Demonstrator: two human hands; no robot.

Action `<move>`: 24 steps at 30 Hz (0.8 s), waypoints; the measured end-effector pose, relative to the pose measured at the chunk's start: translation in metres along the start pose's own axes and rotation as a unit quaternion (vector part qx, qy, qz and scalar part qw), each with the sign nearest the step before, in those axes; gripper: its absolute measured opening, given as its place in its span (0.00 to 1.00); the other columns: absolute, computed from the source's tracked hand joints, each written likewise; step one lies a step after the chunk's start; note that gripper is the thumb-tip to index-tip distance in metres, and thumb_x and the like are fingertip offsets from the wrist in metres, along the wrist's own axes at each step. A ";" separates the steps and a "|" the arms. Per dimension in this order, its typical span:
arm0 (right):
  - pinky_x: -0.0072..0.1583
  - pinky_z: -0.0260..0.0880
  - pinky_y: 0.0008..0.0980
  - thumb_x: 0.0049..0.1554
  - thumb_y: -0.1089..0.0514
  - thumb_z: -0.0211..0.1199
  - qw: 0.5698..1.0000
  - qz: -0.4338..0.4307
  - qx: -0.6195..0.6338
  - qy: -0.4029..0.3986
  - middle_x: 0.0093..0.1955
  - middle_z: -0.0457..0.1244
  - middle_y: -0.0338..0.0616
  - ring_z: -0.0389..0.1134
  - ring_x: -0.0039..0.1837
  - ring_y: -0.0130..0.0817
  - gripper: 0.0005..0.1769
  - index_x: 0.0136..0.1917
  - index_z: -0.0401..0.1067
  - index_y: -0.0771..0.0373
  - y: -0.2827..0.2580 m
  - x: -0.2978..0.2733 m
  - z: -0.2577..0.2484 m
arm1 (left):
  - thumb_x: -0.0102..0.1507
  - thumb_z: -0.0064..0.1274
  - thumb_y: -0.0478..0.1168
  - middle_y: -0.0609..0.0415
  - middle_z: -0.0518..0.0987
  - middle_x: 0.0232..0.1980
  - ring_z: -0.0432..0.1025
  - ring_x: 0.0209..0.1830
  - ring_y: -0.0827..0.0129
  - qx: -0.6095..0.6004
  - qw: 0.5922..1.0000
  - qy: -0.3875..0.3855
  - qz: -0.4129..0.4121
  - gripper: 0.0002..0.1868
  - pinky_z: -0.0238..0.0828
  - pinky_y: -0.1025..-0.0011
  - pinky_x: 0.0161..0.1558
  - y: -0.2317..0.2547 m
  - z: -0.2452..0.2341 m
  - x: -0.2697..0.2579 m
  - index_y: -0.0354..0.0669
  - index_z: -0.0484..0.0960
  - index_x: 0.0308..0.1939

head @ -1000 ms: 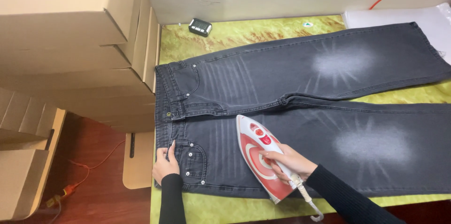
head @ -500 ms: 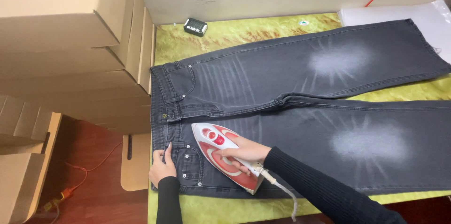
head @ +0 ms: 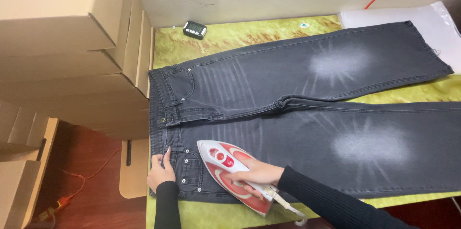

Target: Ironing a pair of black jeans on a flat surface using a steam iron.

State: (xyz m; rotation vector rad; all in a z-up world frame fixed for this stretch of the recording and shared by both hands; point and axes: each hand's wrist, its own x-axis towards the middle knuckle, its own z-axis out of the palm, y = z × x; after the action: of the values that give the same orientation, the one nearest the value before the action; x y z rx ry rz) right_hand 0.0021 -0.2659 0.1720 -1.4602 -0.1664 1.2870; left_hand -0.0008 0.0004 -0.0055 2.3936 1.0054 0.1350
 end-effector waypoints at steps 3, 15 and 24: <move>0.26 0.55 0.19 0.58 0.51 0.50 0.998 0.010 -0.045 -0.036 0.17 0.55 0.43 0.54 0.17 0.26 0.17 0.34 0.54 0.63 0.004 -0.022 0.002 | 0.59 0.37 0.65 0.56 0.74 0.20 0.69 0.23 0.55 -0.011 1.000 0.022 0.008 0.21 0.62 0.62 0.29 -0.003 0.004 0.000 0.54 0.66 0.28; 0.19 0.50 0.20 0.57 0.53 0.54 0.998 0.041 -0.036 0.009 0.20 0.55 0.43 0.53 0.17 0.24 0.15 0.37 0.54 0.62 0.016 -0.029 0.002 | 0.58 0.37 0.65 0.54 0.75 0.23 0.69 0.25 0.52 -0.017 1.000 0.020 0.004 0.22 0.61 0.61 0.30 -0.001 0.002 -0.001 0.54 0.66 0.29; 0.21 0.52 0.20 0.55 0.53 0.50 0.994 -0.038 0.032 0.094 0.17 0.53 0.43 0.52 0.16 0.27 0.12 0.44 0.57 0.64 -0.030 0.014 0.021 | 0.58 0.36 0.65 0.53 0.75 0.23 0.69 0.25 0.51 -0.019 1.000 0.012 0.002 0.21 0.61 0.60 0.30 -0.001 0.000 -0.001 0.54 0.67 0.30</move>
State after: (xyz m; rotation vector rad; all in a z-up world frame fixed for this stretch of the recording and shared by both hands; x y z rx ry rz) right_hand 0.0072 -0.2318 0.1915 -1.4958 -0.0546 1.0770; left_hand -0.0020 0.0004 -0.0060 2.3660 0.9993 0.1822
